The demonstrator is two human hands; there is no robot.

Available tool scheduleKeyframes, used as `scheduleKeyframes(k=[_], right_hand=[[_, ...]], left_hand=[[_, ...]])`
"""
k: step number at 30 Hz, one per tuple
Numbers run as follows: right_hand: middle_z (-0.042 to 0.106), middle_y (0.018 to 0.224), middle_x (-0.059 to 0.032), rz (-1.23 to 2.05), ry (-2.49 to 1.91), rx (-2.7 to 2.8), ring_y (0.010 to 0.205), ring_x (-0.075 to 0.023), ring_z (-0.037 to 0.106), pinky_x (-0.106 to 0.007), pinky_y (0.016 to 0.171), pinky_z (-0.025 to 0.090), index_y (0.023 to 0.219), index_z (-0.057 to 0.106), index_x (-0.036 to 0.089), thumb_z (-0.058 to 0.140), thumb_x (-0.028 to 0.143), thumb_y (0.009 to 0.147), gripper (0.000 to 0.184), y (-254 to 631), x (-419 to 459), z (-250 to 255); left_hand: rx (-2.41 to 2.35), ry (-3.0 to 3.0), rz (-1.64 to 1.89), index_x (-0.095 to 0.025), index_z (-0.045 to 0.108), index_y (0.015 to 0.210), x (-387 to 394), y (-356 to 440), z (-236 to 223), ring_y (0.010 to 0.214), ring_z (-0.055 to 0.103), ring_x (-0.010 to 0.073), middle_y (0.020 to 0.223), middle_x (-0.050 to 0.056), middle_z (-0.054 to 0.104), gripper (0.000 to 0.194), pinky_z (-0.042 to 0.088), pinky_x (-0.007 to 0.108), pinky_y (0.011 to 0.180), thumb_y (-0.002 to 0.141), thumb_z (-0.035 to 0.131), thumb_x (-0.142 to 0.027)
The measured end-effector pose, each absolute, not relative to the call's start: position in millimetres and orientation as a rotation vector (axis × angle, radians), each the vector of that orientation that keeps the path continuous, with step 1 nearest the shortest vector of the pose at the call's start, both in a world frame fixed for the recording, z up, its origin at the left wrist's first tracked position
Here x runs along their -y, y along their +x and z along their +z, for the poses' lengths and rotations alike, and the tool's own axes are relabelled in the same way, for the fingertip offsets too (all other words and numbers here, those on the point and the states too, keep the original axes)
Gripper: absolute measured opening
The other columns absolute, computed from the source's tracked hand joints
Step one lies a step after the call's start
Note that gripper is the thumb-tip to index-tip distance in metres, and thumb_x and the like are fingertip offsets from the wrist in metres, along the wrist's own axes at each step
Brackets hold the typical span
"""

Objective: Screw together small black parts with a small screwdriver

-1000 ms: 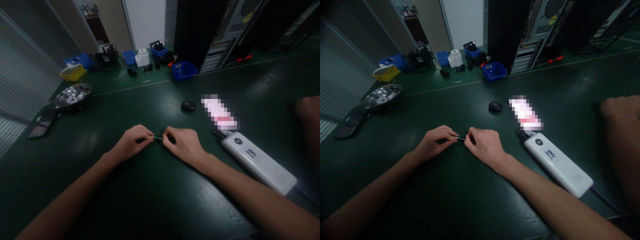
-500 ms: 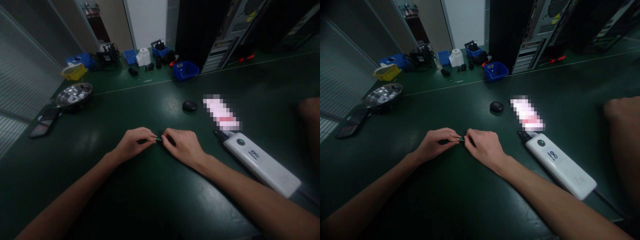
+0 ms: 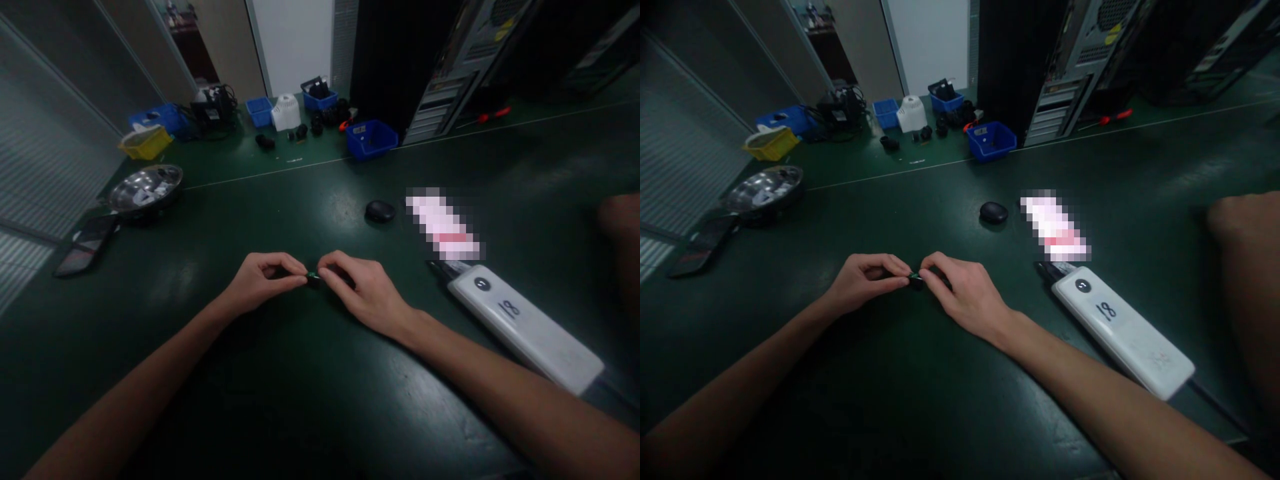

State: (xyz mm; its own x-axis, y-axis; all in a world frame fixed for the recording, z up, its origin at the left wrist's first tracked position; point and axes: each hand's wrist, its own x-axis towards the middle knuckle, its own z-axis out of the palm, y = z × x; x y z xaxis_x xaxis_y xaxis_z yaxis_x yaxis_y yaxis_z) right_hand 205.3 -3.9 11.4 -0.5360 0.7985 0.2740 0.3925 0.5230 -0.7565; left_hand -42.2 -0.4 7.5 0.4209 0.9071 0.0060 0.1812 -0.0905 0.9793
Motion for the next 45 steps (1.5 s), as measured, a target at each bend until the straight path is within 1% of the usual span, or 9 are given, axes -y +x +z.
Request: scheduleKeyframes(k=[2, 4, 7, 10, 16, 30, 37, 41, 45], right_hand=[[0.069, 0.099, -0.0014, 0.856, -0.907, 2.145, 0.083, -0.0129, 0.064, -0.026, 0.076, 0.046, 0.12, 0.063, 0.021, 0.052, 0.031, 0.104, 0.022, 205.1, 3.7, 11.9], [0.069, 0.104, -0.0032, 0.823, -0.852, 2.167, 0.086, -0.0142, 0.064, -0.027, 0.078, 0.048, 0.125, 0.063, 0.021, 0.056, 0.029, 0.101, 0.026, 205.0, 3.7, 11.4], [0.068, 0.104, -0.0045, 0.782, -0.788, 2.195, 0.086, -0.0153, 0.064, -0.029, 0.078, 0.05, 0.128, 0.063, 0.021, 0.059, 0.023, 0.096, 0.032, 205.3, 3.9, 9.9], [0.066, 0.105, -0.0051, 0.764, -0.783, 2.182, 0.085, -0.0151, 0.063, -0.029, 0.076, 0.051, 0.129, 0.064, 0.021, 0.057, 0.02, 0.096, 0.034, 206.1, 3.9, 8.0], [0.065, 0.106, -0.0071, 0.774, -0.774, 2.155, 0.089, -0.017, 0.064, -0.032, 0.079, 0.054, 0.13, 0.065, 0.022, 0.053, 0.021, 0.1, 0.033, 205.3, 3.4, 4.4], [0.064, 0.109, -0.0078, 0.741, -0.76, 2.107, 0.09, -0.0163, 0.064, -0.031, 0.078, 0.055, 0.133, 0.063, 0.02, 0.051, 0.021, 0.102, 0.033, 201.7, 9.7, 4.4], [0.064, 0.103, -0.0076, 0.719, -0.824, 2.237, 0.087, -0.0174, 0.063, -0.032, 0.077, 0.053, 0.12, 0.064, 0.017, 0.049, 0.022, 0.102, 0.024, 203.1, 9.2, 9.2], [0.064, 0.105, -0.0078, 0.735, -0.846, 2.238, 0.088, -0.0175, 0.062, -0.031, 0.077, 0.052, 0.12, 0.062, 0.018, 0.048, 0.023, 0.102, 0.024, 203.1, 9.7, 10.7], [0.065, 0.102, -0.0067, 0.751, -0.852, 2.216, 0.085, -0.0169, 0.062, -0.03, 0.074, 0.05, 0.119, 0.061, 0.019, 0.048, 0.024, 0.102, 0.022, 202.7, 10.3, 11.3]], left_hand=[[-0.995, 1.479, 0.818, -0.016, 0.076, 0.095, -0.1, -42.3, 7.4, 0.094, 0.071, 0.0161, 0.102, 0.007, 0.074, 0.016, 0.058, 0.027, 0.087, 0.081, 0.081, -0.023], [-0.979, 1.401, 0.811, -0.014, 0.074, 0.094, -0.8, -41.8, 7.0, 0.086, 0.07, 0.0141, 0.1, 0.007, 0.073, 0.018, 0.058, 0.025, 0.079, 0.081, 0.082, -0.023], [-0.967, 1.331, 0.811, -0.014, 0.072, 0.096, -1.7, -40.5, 5.8, 0.078, 0.069, 0.0113, 0.097, 0.005, 0.071, 0.019, 0.058, 0.022, 0.072, 0.082, 0.081, -0.023], [-0.97, 1.316, 0.835, -0.014, 0.071, 0.098, -1.9, -38.8, 4.9, 0.078, 0.069, 0.0112, 0.097, 0.005, 0.071, 0.02, 0.058, 0.022, 0.073, 0.083, 0.08, -0.023], [-0.979, 1.33, 0.827, -0.012, 0.069, 0.099, -1.5, -36.8, 7.4, 0.08, 0.071, 0.014, 0.095, 0.007, 0.072, 0.023, 0.06, 0.026, 0.076, 0.083, 0.079, -0.025], [-1.008, 1.291, 0.887, -0.013, 0.071, 0.104, 1.0, -38.1, 5.7, 0.085, 0.074, 0.0146, 0.099, 0.007, 0.075, 0.023, 0.061, 0.026, 0.082, 0.085, 0.078, -0.023], [-1.015, 1.42, 0.871, -0.014, 0.073, 0.102, 3.7, -36.1, 4.5, 0.096, 0.073, 0.0174, 0.105, 0.008, 0.075, 0.022, 0.061, 0.032, 0.092, 0.082, 0.08, -0.022], [-1.014, 1.439, 0.858, -0.014, 0.073, 0.104, 4.0, -37.3, 4.3, 0.093, 0.074, 0.0181, 0.104, 0.009, 0.075, 0.023, 0.063, 0.033, 0.089, 0.084, 0.078, -0.024], [-1.011, 1.45, 0.833, -0.015, 0.075, 0.109, 4.6, -36.8, 6.0, 0.096, 0.074, 0.0193, 0.106, 0.009, 0.076, 0.025, 0.063, 0.034, 0.091, 0.086, 0.077, -0.025]])
